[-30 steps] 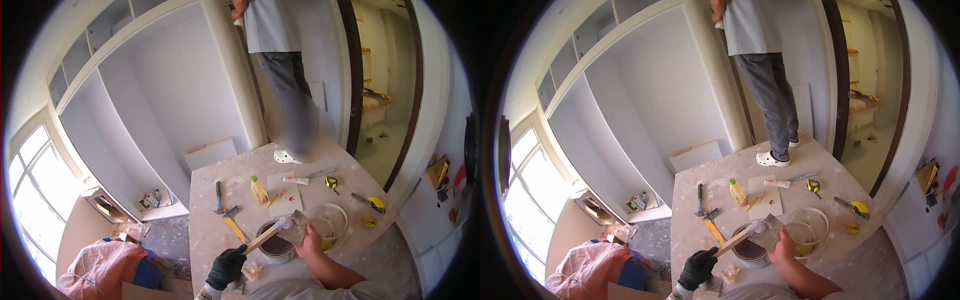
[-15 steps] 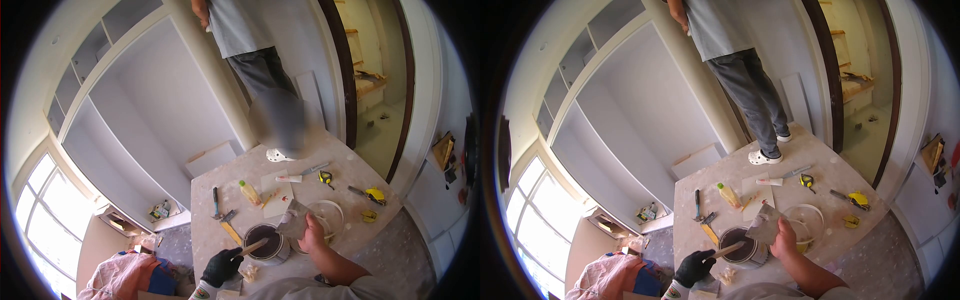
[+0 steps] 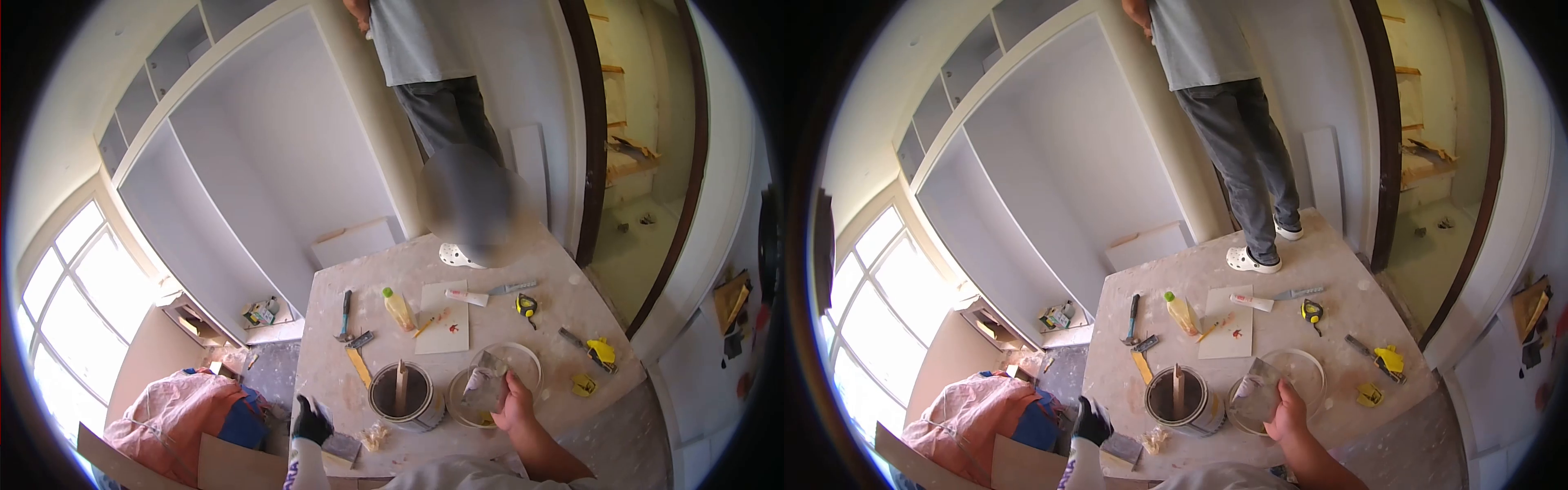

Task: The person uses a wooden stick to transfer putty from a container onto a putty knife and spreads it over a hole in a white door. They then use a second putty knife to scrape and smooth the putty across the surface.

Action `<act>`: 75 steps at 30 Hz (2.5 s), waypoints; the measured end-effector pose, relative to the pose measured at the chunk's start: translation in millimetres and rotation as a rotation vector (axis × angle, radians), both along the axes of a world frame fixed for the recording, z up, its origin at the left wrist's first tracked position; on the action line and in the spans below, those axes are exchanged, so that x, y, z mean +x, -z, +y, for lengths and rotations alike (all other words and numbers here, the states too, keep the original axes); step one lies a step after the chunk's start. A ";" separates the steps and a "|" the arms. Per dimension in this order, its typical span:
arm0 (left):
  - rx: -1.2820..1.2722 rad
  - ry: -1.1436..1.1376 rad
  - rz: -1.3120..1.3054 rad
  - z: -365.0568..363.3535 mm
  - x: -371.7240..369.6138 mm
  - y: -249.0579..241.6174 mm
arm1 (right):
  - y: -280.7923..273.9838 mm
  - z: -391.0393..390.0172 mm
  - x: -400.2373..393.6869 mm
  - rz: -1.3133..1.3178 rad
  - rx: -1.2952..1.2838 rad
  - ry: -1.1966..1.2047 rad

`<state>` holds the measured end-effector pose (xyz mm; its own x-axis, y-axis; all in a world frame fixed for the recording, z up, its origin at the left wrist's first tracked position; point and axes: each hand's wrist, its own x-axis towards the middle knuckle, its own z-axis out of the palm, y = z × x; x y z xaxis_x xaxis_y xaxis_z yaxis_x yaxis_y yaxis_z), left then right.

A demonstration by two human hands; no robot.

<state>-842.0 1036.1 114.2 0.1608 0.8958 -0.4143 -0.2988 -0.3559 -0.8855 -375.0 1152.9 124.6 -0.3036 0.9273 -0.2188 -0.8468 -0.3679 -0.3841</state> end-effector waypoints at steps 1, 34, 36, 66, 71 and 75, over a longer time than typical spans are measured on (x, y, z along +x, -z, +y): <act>0.044 -0.262 -0.735 -12.9 13.9 4.8 | 6.3 0.8 4.0 -0.010 0.019 -0.014; -0.264 0.086 -2.431 322.5 74.7 -119.1 | -18.2 -72.6 34.4 -0.235 -0.028 0.463; -0.409 -0.102 -2.256 343.0 95.7 -101.2 | -15.3 -94.0 36.0 -0.263 -0.083 0.495; -0.678 0.035 -2.002 439.0 154.2 95.5 | -2.5 -93.1 54.2 -0.263 -0.191 0.554; -1.240 -0.721 -2.371 373.1 213.9 -44.5 | -39.1 -43.1 44.6 -0.300 -0.152 0.536; -1.656 -0.037 -2.114 331.1 254.5 -64.5 | -63.0 -6.2 39.8 -0.306 0.034 0.482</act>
<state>-587.6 1367.2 178.8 0.9417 0.2942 0.1633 0.0483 -0.5984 0.7997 -335.3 1146.7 187.5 0.2280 0.9533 -0.1981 -0.7640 0.0490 -0.6433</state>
